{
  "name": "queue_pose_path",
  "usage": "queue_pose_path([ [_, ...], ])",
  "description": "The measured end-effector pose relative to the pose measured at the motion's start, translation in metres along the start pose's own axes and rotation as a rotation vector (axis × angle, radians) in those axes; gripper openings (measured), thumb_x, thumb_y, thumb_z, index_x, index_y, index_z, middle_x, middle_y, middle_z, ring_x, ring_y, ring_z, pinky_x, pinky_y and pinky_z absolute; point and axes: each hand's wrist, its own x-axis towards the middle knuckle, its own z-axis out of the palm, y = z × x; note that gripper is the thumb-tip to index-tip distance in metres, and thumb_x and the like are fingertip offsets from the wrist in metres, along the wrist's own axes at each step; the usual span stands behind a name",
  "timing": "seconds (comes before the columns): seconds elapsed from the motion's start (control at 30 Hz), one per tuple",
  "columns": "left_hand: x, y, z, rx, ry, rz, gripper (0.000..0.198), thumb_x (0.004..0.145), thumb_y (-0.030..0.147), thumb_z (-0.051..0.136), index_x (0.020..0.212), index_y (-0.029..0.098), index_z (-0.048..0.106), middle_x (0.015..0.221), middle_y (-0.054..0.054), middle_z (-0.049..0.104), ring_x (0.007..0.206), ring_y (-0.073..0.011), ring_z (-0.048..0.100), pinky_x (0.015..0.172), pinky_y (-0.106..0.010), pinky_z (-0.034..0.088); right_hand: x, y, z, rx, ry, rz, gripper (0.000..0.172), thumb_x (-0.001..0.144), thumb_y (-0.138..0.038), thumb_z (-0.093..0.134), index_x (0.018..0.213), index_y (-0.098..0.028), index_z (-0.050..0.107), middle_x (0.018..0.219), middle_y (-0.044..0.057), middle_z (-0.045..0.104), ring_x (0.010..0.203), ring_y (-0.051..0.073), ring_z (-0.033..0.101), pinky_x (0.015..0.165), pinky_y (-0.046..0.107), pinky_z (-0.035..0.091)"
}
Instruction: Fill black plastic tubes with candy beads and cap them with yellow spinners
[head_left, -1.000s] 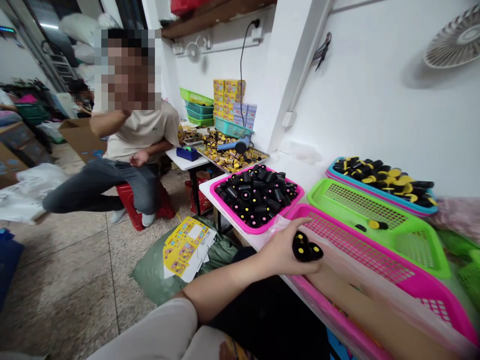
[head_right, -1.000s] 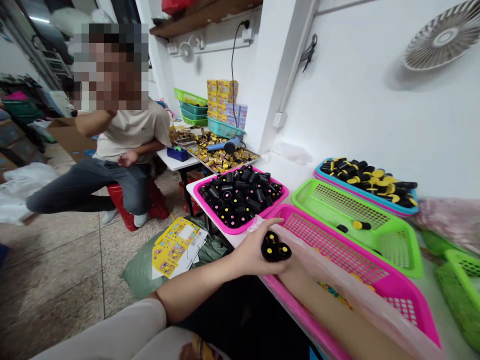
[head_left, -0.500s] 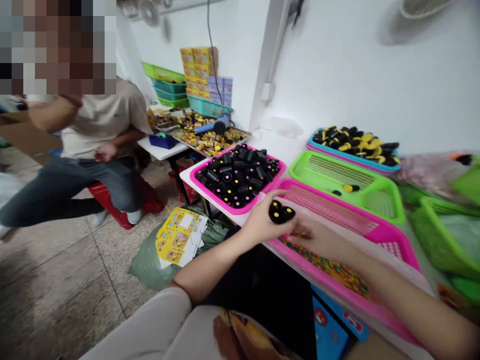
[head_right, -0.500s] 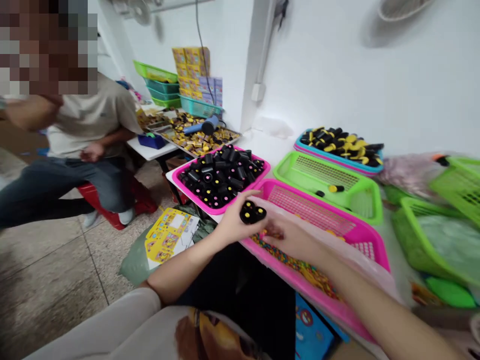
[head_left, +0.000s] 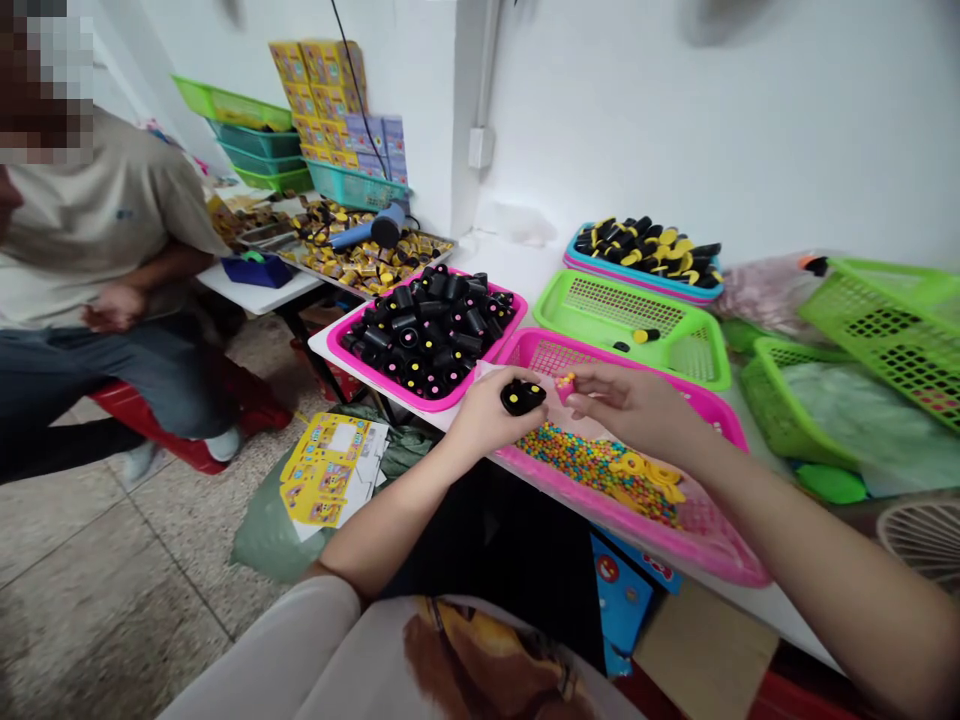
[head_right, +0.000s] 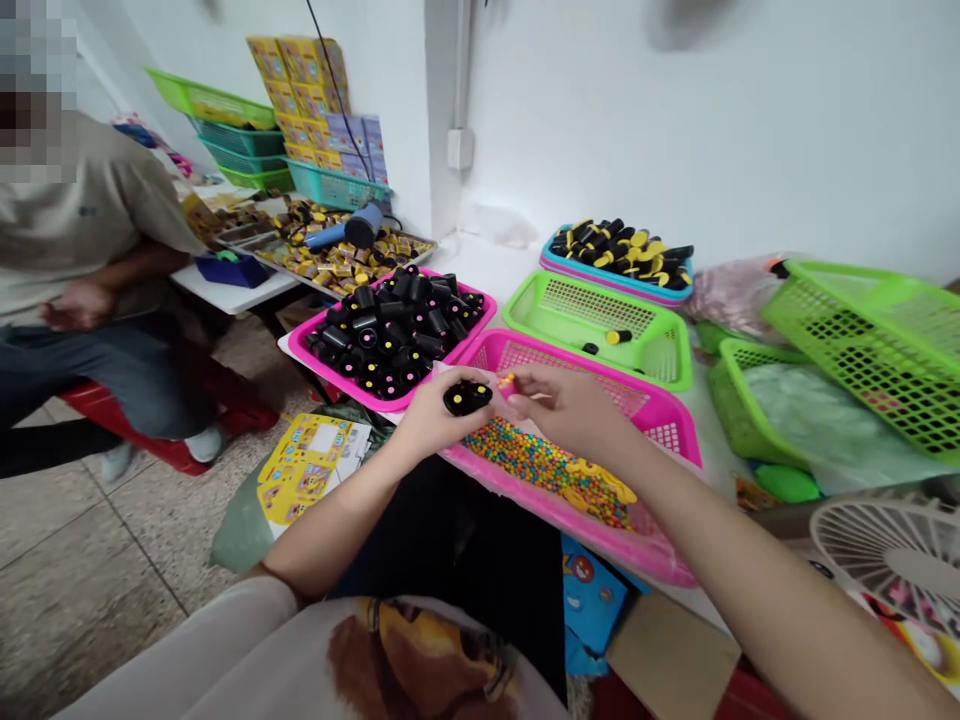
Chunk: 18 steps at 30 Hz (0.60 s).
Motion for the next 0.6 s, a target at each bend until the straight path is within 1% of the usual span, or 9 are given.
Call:
queue_pose_path([
  [0.07,0.001,0.000,0.001,0.016,0.004,-0.020,0.031,0.077,0.020,0.076,0.108,0.019,0.072,0.111,-0.008,0.081,0.105,-0.0257,0.076,0.098,-0.042,0.058,0.005,-0.011,0.002,-0.135,-0.006,-0.104,0.029,0.088,-0.039,0.067,0.109,-0.022,0.076,0.102,0.007,0.081,0.091,0.026,0.077,0.085,0.043,0.063],
  [0.13,0.002,0.001,0.001,0.035,0.007,-0.039,0.033,0.076,0.021,0.077,0.108,0.018,0.072,0.108,-0.008,0.081,0.102,-0.0258,0.076,0.095,-0.041,0.058,0.009,-0.021,0.005,-0.305,-0.029,-0.240,0.027,0.092,-0.030,0.061,0.113,-0.023,0.077,0.105,0.008,0.080,0.094,0.025,0.076,0.086,0.042,0.063],
  [0.23,0.004,0.002,0.002,0.063,0.003,-0.059,0.031,0.075,0.020,0.077,0.106,0.018,0.072,0.100,-0.006,0.080,0.094,-0.0244,0.076,0.087,-0.038,0.059,0.014,-0.030,0.012,-0.516,-0.047,-0.437,0.031,0.096,-0.017,0.052,0.116,-0.019,0.077,0.110,0.011,0.079,0.101,0.026,0.074,0.091,0.042,0.062],
  [0.33,0.005,0.002,0.003,0.078,0.001,-0.066,0.027,0.074,0.017,0.077,0.101,0.018,0.071,0.095,-0.004,0.079,0.089,-0.0230,0.075,0.082,-0.035,0.058,0.018,-0.029,0.018,-0.631,-0.071,-0.577,0.038,0.093,-0.005,0.048,0.120,-0.012,0.074,0.112,0.016,0.076,0.103,0.027,0.072,0.092,0.043,0.062],
  [0.43,0.006,0.001,0.004,0.082,0.006,-0.061,0.028,0.074,0.016,0.078,0.101,0.018,0.071,0.099,-0.005,0.080,0.092,-0.0238,0.075,0.084,-0.036,0.058,0.018,-0.026,0.021,-0.679,-0.098,-0.665,0.047,0.089,0.000,0.048,0.131,-0.010,0.068,0.116,0.016,0.073,0.105,0.028,0.070,0.094,0.045,0.063],
  [0.6,0.006,0.002,0.004,0.081,0.009,-0.041,0.030,0.073,0.013,0.078,0.101,0.018,0.070,0.102,-0.006,0.080,0.096,-0.0249,0.075,0.088,-0.037,0.059,0.011,-0.035,0.020,-0.867,-0.093,-0.719,0.045,0.093,0.000,0.047,0.134,-0.007,0.064,0.119,0.018,0.071,0.110,0.031,0.068,0.099,0.048,0.061],
])
